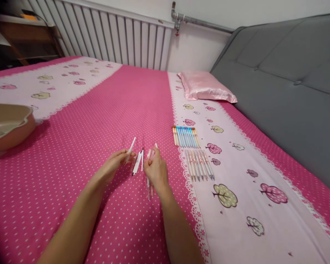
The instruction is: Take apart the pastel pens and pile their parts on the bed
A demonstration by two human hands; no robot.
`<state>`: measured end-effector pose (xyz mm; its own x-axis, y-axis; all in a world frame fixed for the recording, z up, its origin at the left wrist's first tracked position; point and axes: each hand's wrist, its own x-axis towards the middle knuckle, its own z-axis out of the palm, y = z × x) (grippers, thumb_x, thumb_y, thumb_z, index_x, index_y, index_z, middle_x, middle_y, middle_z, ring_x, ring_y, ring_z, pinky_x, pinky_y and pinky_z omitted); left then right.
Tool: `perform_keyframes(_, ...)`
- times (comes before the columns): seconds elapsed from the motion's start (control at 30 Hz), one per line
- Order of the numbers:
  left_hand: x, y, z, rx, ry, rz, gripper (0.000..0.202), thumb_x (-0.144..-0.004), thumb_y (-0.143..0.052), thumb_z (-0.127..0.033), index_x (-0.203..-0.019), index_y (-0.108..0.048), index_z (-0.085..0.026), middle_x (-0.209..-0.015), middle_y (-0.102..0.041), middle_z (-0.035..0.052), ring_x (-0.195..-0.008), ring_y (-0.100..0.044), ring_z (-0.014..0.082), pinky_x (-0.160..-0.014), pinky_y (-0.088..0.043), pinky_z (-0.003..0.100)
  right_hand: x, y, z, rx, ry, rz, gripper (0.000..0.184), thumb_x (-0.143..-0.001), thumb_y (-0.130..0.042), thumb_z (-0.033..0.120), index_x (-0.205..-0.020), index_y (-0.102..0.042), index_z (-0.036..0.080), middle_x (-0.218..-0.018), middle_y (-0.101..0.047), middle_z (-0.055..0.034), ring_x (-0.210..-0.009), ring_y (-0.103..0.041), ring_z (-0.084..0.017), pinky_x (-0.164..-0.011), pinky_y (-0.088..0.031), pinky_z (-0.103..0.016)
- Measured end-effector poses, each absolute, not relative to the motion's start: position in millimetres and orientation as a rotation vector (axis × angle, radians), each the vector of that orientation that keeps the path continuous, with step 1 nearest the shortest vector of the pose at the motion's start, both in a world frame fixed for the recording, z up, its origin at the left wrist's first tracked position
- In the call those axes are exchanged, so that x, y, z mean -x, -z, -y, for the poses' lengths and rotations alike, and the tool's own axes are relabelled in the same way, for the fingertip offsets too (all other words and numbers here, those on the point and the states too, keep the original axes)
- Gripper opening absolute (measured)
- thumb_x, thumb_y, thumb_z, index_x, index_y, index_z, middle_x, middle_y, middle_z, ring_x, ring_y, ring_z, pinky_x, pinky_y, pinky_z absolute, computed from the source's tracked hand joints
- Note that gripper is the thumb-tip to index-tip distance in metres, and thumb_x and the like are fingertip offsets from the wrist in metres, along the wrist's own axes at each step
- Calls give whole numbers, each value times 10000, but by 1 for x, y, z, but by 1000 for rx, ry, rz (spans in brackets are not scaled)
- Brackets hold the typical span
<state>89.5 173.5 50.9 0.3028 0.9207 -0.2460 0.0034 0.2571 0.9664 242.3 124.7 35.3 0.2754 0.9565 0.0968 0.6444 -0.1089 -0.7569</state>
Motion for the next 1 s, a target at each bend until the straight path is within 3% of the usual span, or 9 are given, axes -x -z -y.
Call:
perform_keyframes(0.13,-89,-55,-171,-1286,-736,-983,205,-789,-513,-317,-676,-562,-152,-647,-541,14,-568,-472,111,-581,-365,253,-258,-38,-128,1387,-904,1100,635,-808,-541,287,-1382,-282,206,-669,-598,30,-563,-593,-140,-524,-470,-251)
perform_keyframes(0.27,-89,-58,-169,-1410,-607,-874,234,-820,-488,-319,-672,-557,-150,-639,-529,9,-575,-460,107,-589,-348,254,-268,-47,-127,1130,-910,892,702,-778,-620,327,-1387,-279,246,-749,-633,17,-632,-622,-123,-563,-492,-234)
perform_keyframes(0.7,-89,-63,-164,-1506,-351,-708,211,-862,-455,-287,-835,-601,-137,-681,-546,8,-620,-490,109,-630,-355,257,-267,-59,-123,1077,-711,917,667,-806,-626,309,-1384,-296,265,-741,-653,10,-706,-649,-137,-596,-502,-239)
perform_keyframes(1.0,-89,-64,-164,-1491,-361,-693,211,-859,-459,-291,-796,-593,-140,-667,-536,3,-609,-478,105,-623,-352,255,-264,-59,-122,1059,-748,949,670,-798,-630,278,-1383,-303,284,-763,-645,13,-713,-632,-131,-646,-513,-262)
